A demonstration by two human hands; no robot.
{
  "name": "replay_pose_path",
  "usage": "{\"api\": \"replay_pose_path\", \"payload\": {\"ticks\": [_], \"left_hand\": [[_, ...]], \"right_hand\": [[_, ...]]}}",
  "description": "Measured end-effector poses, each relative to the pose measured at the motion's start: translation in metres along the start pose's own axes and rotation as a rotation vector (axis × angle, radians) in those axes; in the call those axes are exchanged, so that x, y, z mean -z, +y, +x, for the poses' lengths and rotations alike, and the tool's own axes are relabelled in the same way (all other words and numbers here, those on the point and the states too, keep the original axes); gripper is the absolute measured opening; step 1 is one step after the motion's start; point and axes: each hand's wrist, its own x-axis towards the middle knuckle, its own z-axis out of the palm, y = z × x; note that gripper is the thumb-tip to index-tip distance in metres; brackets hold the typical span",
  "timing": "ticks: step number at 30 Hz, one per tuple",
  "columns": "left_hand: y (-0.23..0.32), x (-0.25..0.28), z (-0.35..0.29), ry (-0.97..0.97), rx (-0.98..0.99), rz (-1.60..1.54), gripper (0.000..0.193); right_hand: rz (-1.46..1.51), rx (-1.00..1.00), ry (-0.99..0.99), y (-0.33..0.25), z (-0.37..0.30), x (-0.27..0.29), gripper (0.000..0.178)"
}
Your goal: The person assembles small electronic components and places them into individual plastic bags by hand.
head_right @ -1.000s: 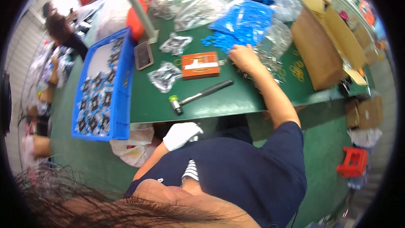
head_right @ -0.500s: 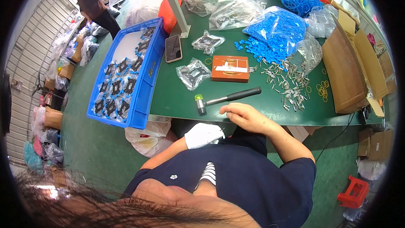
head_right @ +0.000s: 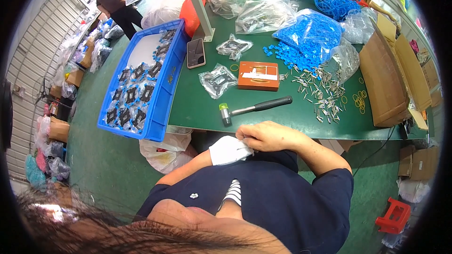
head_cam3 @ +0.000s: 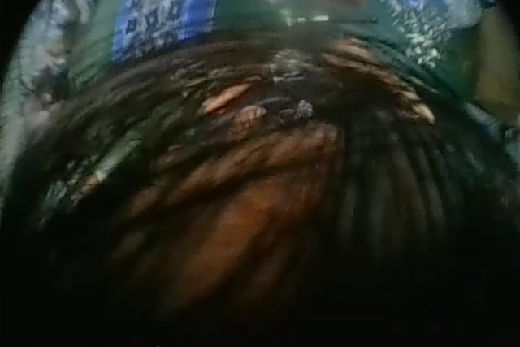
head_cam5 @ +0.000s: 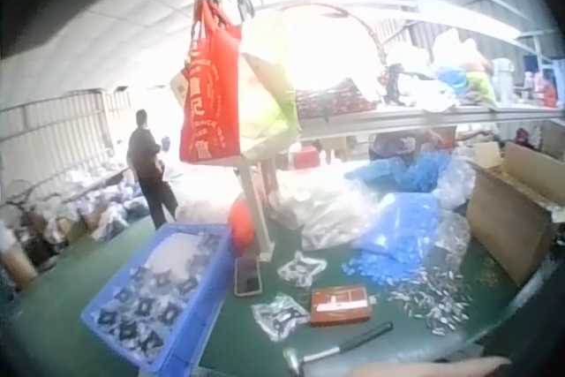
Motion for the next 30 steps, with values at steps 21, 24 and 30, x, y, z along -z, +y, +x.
{"api": "replay_pose_path", "payload": {"ticks": [21, 24, 30], "left_hand": [[0.007, 0.004, -0.001, -0.032, -0.007, 0.037, 0.030], [0.006, -0.001, -0.001, -0.079, 0.039, 0.123, 0.032], [0.005, -0.001, -0.002, 0.108, -0.143, 0.129, 0.036]], "right_hand": [[0.136, -0.013, -0.235, 0.027, 0.017, 0.004, 0.036], [0.014, -0.023, -0.218, 0.013, 0.014, 0.012, 0.035], [-0.117, 0.052, -0.111, 0.001, 0.011, 0.011, 0.027]]}}
